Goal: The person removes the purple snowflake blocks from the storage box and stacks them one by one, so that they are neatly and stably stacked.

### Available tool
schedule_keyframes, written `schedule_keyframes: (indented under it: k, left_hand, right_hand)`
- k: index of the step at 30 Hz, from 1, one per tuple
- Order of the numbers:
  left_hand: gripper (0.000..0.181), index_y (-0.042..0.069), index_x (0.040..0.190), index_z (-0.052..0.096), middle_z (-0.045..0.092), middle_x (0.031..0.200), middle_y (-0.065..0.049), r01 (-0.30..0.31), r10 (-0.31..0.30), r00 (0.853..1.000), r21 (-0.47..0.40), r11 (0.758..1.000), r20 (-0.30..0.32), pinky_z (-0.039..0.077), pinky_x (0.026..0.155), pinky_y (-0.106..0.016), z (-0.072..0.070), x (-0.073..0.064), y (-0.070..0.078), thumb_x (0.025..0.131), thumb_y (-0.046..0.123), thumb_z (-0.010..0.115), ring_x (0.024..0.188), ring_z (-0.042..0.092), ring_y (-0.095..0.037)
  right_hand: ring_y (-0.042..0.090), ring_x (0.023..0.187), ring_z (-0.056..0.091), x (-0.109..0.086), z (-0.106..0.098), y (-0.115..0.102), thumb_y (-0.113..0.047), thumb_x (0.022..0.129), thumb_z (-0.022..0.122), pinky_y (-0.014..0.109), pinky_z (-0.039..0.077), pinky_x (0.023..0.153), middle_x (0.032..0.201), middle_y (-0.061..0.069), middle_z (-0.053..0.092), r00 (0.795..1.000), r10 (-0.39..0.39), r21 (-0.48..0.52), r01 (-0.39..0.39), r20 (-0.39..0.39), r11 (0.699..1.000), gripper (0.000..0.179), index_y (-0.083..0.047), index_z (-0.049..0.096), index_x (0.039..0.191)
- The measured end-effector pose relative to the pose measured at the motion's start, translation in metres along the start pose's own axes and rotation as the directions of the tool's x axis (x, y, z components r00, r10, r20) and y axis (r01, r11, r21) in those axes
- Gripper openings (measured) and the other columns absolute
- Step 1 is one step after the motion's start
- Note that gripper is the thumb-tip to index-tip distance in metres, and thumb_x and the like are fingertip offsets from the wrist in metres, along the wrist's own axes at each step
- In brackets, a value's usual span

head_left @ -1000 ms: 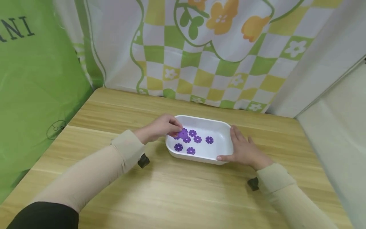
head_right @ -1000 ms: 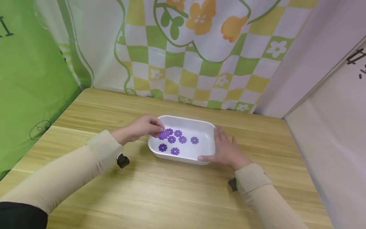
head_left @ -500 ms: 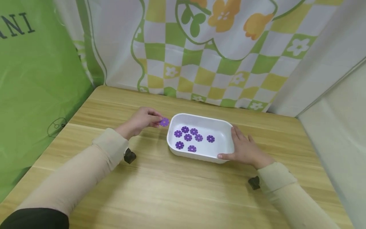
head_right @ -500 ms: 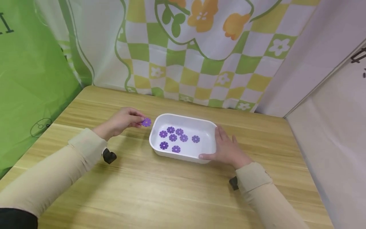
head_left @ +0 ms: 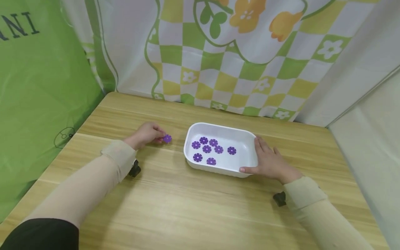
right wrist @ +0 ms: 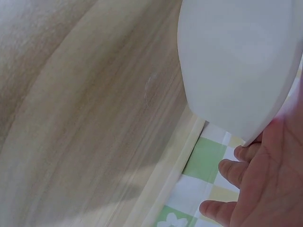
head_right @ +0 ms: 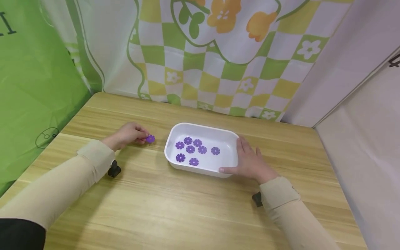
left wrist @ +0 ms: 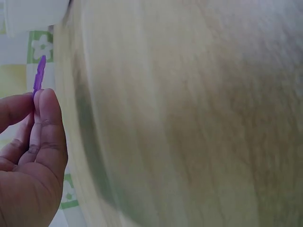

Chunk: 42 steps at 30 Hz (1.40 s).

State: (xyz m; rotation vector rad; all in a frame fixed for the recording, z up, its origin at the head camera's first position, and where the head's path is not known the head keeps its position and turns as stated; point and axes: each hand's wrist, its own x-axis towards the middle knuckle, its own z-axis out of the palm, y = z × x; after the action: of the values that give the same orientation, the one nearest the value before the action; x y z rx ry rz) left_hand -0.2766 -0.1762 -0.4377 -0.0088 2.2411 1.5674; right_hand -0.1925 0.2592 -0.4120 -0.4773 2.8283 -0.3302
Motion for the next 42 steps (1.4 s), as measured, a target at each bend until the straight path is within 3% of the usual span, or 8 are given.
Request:
schedule_keyframes:
  k: [9,19,32,42]
  left_hand:
    - [0.02,-0.02,0.115,0.06,0.069,0.093,-0.014,0.007,-0.007,1.0,0.0,1.0,0.001,0.059,0.07,-0.021,0.0077,0.0058,-0.0026,0.1,-0.007,0.057,0.071,0.064,-0.01]
    - [0.021,-0.018,0.117,0.061,0.067,0.098,-0.015,0.024,-0.025,1.0,0.05,0.998,0.01,0.06,0.072,-0.022,0.0094,0.0089,-0.0021,0.101,-0.005,0.056,0.074,0.064,-0.011]
    - [0.019,-0.017,0.114,0.061,0.065,0.1,-0.019,-0.01,0.006,1.0,0.139,0.99,0.029,0.06,0.071,-0.024,0.0075,0.0063,-0.0022,0.099,-0.006,0.056,0.075,0.064,-0.014]
    - [0.02,-0.016,0.115,0.061,0.064,0.098,-0.017,-0.002,-0.011,0.998,0.234,0.972,0.057,0.059,0.07,-0.023,0.0059,0.0055,0.0023,0.1,-0.003,0.057,0.076,0.061,-0.015]
  right_hand:
    - [0.055,0.149,0.014,-0.0002,0.0007,0.0015,-0.07,0.085,0.07,0.076,0.013,0.114,0.164,0.036,0.001,1.0,-0.001,-0.003,0.001,0.001,1.0,0.131,0.019,0.005,0.155]
    - [0.054,0.149,0.014,-0.0018,-0.0007,-0.001,-0.07,0.085,0.07,0.076,0.014,0.114,0.164,0.036,0.002,1.0,0.001,-0.002,-0.001,-0.003,1.0,0.13,0.019,0.006,0.155]
    - [0.055,0.149,0.013,-0.0007,0.0,-0.0024,-0.069,0.085,0.071,0.076,0.012,0.114,0.165,0.035,0.001,1.0,0.003,0.005,-0.003,-0.003,1.0,0.13,0.018,0.004,0.155]
    - [0.055,0.149,0.013,-0.0007,0.0001,-0.0015,-0.068,0.085,0.072,0.076,0.013,0.114,0.164,0.036,0.002,1.0,0.006,0.003,-0.006,0.001,1.0,0.129,0.019,0.006,0.154]
